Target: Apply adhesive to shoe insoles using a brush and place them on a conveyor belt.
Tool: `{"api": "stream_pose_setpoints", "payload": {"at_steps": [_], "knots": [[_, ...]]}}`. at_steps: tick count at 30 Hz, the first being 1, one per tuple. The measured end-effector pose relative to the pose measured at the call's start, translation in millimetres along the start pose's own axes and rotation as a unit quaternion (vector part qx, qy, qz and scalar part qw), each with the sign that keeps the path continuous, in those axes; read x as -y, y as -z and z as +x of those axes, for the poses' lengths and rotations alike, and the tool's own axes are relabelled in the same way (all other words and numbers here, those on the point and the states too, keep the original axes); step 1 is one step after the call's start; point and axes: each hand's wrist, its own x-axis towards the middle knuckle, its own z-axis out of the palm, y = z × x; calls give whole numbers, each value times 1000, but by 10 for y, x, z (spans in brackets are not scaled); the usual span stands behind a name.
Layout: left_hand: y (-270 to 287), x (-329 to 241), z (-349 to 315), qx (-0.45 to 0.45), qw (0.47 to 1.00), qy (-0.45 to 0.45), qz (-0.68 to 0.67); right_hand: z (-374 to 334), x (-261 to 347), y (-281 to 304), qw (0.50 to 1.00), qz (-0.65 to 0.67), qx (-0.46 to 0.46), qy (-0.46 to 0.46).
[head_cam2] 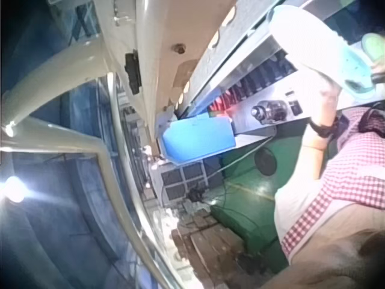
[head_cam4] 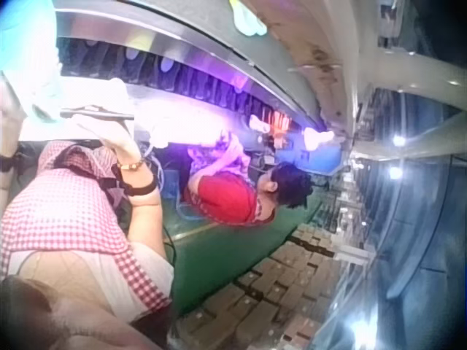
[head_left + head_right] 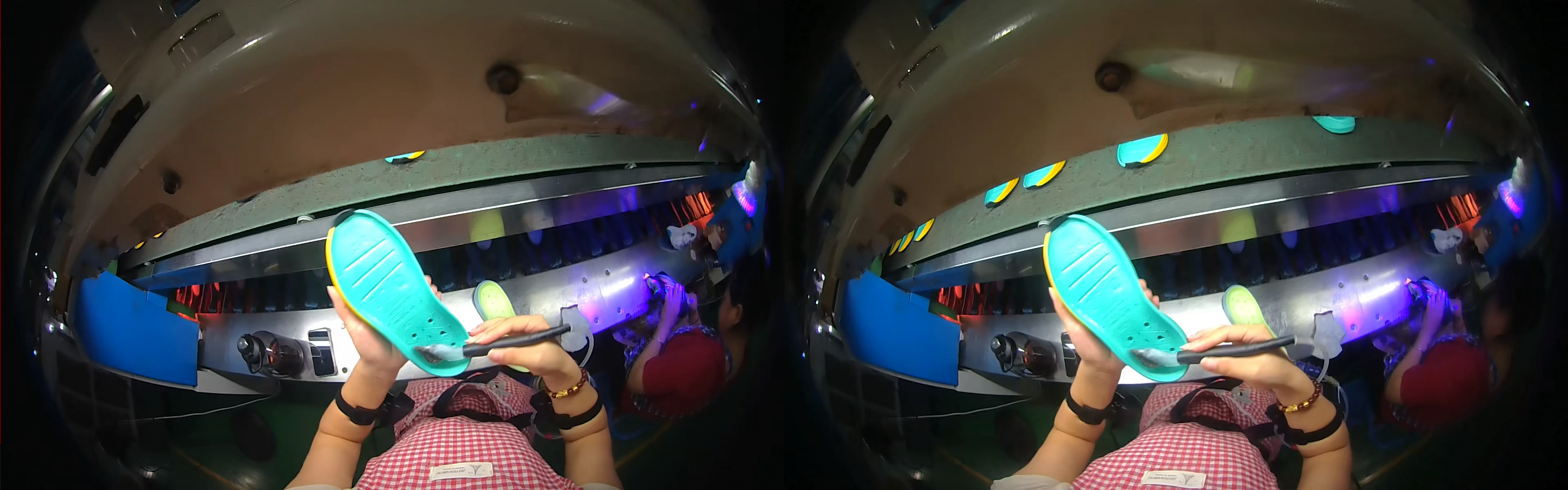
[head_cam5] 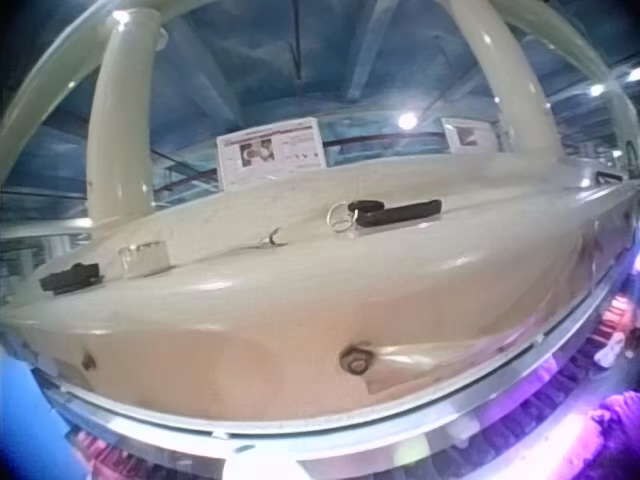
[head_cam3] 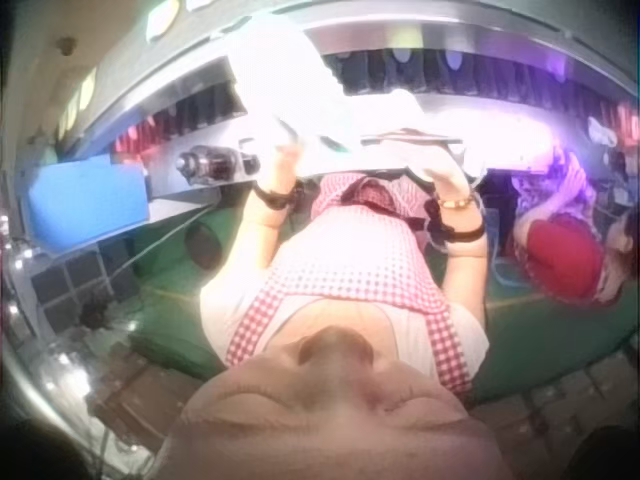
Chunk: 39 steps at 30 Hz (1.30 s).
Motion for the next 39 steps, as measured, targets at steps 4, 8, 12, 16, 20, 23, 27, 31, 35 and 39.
{"api": "stream_pose_setpoints", "payload": {"at_steps": [4,8,12,16,20,23,27,31,35,39], "knots": [[34,398,-214,-64,996,65,-4,-3,-74,-69,973,208,-94,-19],[287,447,-125,18,983,180,8,-110,221,39,986,-161,53,-4],[161,388,-15,87,972,195,102,-158,462,215,977,-185,106,3],[94,348,69,129,934,307,130,-131,339,259,945,-258,176,95],[59,269,76,79,897,409,146,-163,508,344,939,-236,236,83],[-7,264,95,113,881,437,142,-145,441,436,937,-252,219,102],[-41,253,86,118,862,445,212,-159,589,464,897,-313,297,96],[36,151,42,73,860,470,186,-190,560,483,929,-308,188,83],[40,37,46,110,864,435,229,-273,542,461,913,-344,211,64],[-35,-108,-37,42,893,390,222,-276,524,421,951,-283,104,61]]}}
